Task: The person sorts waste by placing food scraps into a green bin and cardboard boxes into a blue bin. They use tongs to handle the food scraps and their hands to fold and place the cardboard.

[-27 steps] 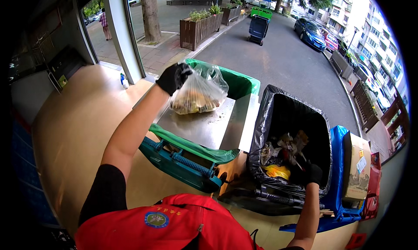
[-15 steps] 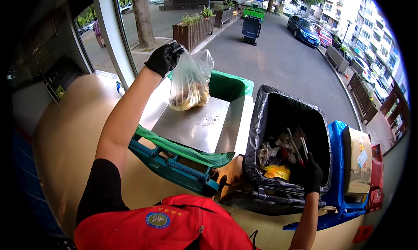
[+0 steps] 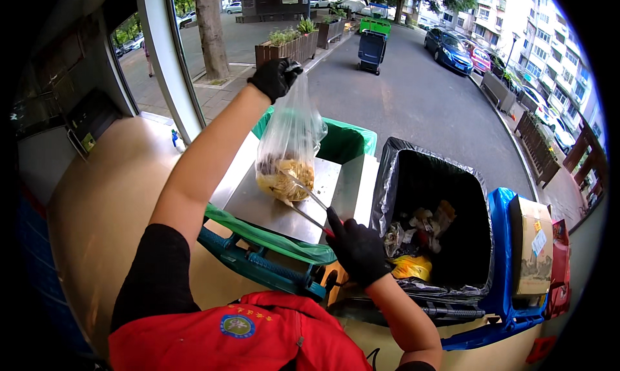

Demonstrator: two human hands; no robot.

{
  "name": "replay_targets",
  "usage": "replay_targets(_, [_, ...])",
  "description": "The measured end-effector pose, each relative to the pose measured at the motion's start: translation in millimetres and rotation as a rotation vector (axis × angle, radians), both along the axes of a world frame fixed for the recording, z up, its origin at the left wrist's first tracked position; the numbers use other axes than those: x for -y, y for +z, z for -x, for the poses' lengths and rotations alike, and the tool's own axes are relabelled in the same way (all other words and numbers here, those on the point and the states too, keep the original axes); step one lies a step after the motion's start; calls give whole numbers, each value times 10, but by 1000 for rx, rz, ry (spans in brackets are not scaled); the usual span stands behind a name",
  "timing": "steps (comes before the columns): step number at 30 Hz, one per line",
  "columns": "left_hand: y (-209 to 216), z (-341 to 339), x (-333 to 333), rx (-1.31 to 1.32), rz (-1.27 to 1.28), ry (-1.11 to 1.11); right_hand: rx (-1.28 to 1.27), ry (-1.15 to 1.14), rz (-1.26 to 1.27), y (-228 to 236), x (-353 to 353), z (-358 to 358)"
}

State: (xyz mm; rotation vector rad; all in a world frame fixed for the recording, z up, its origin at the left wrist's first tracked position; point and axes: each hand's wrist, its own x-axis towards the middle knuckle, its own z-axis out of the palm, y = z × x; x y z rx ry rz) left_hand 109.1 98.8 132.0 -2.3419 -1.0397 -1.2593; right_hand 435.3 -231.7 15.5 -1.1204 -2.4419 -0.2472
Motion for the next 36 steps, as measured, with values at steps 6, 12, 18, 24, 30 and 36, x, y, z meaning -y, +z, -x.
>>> replay_targets(6, [-502,-146,-97,387,595,-255,114,-34,-233,-281,-822,237])
replay_targets(12, [-554,120,765,670,1150,-37,-81,-245,99,-192,-1297,179])
replay_targets(18, [-1000,907,1782,948,1061,-117,-474,-124,714,-212,-1038,277])
replay_targets(24, [-1450,1173,2766,1106,997,48,89,137,576,-362,-597,151])
replay_targets(30, [-1908,726,2969,774,1056,144,225,136,485,-519,-466,97])
replay_targets(36, [-1941,-134,2182,-29,379,407,169,183,314,-633,-360,125])
